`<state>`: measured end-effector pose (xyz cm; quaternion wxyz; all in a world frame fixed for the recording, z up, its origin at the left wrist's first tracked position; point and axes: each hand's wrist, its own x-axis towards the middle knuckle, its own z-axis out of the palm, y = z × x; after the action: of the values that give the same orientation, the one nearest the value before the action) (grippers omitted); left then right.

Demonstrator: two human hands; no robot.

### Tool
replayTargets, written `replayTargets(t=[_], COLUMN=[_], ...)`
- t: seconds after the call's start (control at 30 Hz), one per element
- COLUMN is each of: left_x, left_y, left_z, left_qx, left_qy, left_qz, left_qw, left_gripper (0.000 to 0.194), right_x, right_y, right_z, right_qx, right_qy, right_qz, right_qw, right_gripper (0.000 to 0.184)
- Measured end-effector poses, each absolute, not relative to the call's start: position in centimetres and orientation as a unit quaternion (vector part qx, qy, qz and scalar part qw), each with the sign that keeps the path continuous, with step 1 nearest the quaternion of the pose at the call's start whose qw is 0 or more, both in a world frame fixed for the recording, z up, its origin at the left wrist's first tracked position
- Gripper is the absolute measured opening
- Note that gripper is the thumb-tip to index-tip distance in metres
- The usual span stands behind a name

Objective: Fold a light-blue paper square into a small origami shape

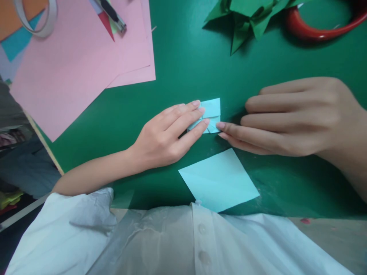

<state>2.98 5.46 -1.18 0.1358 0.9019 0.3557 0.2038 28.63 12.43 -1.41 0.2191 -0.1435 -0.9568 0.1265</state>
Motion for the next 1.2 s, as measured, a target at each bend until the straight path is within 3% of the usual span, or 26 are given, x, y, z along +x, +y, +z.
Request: replayTargets(t=[0.13, 0.63, 0.83, 1.03, 1.2], left_x=[3.2, 3.3, 3.0, 3.0, 2.9], left_y=[5.4, 5.4, 5.5, 5.7, 5.8], left_z=[-1.2, -1.2, -1.2, -1.4, -1.4], left_qx=[0.909, 0.914, 0.905, 0.920, 0.929], left_qy=[0.352, 0.342, 0.351, 0.326, 0.315], left_qz=[0.196, 0.205, 0.205, 0.202, 0.177], left_qw=[0.110, 0.069, 0.124, 0.078, 0.084], left_gripper=[0.030, 0.027, 0.030, 0.033, 0.035], right_x=[28.7, 28.7, 28.7, 29.1, 28.8], right_y=[12.3, 12.5, 12.7, 12.4, 12.1], right_z=[-1.5, -0.8, -1.2, -1.9, -1.0], right_qx=[-0.056, -0.103, -0.093, -0.121, -0.177], right_qy=[-0.962, -0.967, -0.961, -0.951, -0.958], right_qz=[-0.006, 0.035, 0.042, 0.029, -0.005], right_qw=[0.267, 0.232, 0.255, 0.284, 0.227], right_gripper=[0.022, 0.030, 0.028, 0.020, 0.028])
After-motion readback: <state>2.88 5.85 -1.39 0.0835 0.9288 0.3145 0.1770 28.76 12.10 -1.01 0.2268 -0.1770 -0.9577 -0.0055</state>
